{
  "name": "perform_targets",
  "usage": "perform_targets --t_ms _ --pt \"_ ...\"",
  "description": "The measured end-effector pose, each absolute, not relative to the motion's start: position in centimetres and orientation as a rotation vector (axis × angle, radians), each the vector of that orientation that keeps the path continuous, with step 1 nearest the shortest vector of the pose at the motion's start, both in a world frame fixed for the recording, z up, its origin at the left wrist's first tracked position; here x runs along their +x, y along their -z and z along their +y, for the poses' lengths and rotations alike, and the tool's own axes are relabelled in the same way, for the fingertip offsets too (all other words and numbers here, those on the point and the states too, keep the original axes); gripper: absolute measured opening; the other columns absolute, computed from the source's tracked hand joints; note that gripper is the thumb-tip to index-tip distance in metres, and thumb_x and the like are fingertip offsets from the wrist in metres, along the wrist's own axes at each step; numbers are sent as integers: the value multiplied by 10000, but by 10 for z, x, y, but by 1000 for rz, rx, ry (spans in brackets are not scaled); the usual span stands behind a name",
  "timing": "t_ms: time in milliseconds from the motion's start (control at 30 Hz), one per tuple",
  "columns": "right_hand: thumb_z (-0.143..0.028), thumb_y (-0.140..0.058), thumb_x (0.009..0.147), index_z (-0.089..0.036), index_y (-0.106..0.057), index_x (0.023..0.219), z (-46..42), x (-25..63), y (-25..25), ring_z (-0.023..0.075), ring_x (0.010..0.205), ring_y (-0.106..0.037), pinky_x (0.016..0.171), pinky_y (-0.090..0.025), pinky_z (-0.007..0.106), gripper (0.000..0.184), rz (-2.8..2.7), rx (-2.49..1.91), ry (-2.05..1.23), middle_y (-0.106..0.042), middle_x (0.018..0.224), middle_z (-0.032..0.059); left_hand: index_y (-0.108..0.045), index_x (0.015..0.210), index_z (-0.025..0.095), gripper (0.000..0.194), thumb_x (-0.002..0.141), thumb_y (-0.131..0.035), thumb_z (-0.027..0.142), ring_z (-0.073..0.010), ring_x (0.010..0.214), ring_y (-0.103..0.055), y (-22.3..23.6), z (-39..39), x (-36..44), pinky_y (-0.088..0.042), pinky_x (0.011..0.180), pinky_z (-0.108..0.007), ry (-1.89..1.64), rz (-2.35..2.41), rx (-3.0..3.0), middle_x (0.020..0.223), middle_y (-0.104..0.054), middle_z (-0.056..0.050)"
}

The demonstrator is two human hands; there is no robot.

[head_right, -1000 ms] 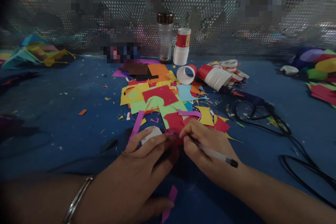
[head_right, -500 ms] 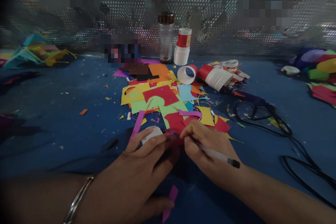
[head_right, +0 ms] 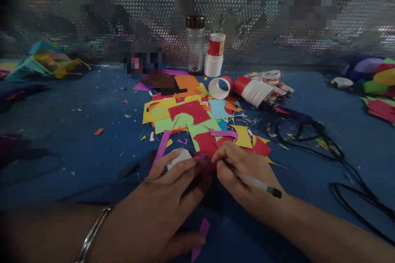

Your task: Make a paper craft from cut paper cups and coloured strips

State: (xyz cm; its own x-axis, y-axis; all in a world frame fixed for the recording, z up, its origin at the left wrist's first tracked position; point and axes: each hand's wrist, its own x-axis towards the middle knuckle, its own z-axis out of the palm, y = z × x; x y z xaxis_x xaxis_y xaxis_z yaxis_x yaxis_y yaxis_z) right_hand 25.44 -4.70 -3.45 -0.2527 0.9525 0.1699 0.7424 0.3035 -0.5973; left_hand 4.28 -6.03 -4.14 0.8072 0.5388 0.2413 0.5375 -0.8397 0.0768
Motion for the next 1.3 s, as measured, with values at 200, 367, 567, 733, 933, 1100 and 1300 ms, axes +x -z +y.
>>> perform_targets --t_ms 200,367,567,733,933,1100,1300 --pt "-269 -391 950 -249 -541 815 -47 255 35 117 476 -544 515 -362 273 202 -2087 -1508 -544 -600 554 -60 -604 1353 111 738 886 -623 682 -287 1326 -511 40 -60 42 -314 1225 -495 -376 888 2982 1354 -660 -123" --pt "-268 -420 948 -249 -557 822 -44 259 38 108 460 -547 489 -368 259 187 -2112 -1437 -571 -615 560 -63 -599 1360 100 754 888 -614 688 -294 1340 -503 41 -60 43 -314 1222 -493 -394 907 2988 1364 -655 -138" --pt "-272 -426 951 -246 -560 821 -42 261 39 108 464 -557 486 -374 254 188 -2118 -1419 -579 -624 559 -64 -588 1372 101 756 890 -616 683 -291 1343 -501 41 -61 42 -309 1226 -490 -379 891 2981 1359 -656 -130" --pt "-280 -407 953 -246 -556 820 -45 258 36 113 471 -549 516 -381 265 203 -2097 -1477 -559 -614 558 -62 -600 1357 106 754 878 -632 687 -293 1338 -503 41 -60 42 -284 1239 -497 -397 887 2979 1354 -658 -130" --pt "-294 -393 951 -250 -547 815 -46 256 33 118 456 -534 514 -380 279 210 -2101 -1504 -567 -623 564 -54 -603 1353 102 736 889 -627 672 -290 1331 -512 39 -61 43 -293 1239 -494 -382 885 2956 1356 -658 -135" --pt "-287 -407 944 -254 -551 811 -44 258 35 121 457 -548 498 -370 273 199 -2116 -1467 -568 -628 558 -58 -621 1333 121 708 888 -629 672 -284 1331 -510 38 -61 43 -289 1241 -488 -371 890 2957 1347 -664 -120" --pt "-290 -400 954 -252 -542 822 -47 254 34 129 496 -581 524 -381 275 198 -2084 -1521 -552 -617 568 -56 -609 1346 113 718 895 -617 673 -287 1345 -495 40 -60 43 -279 1245 -495 -352 891 2958 1360 -654 -125"
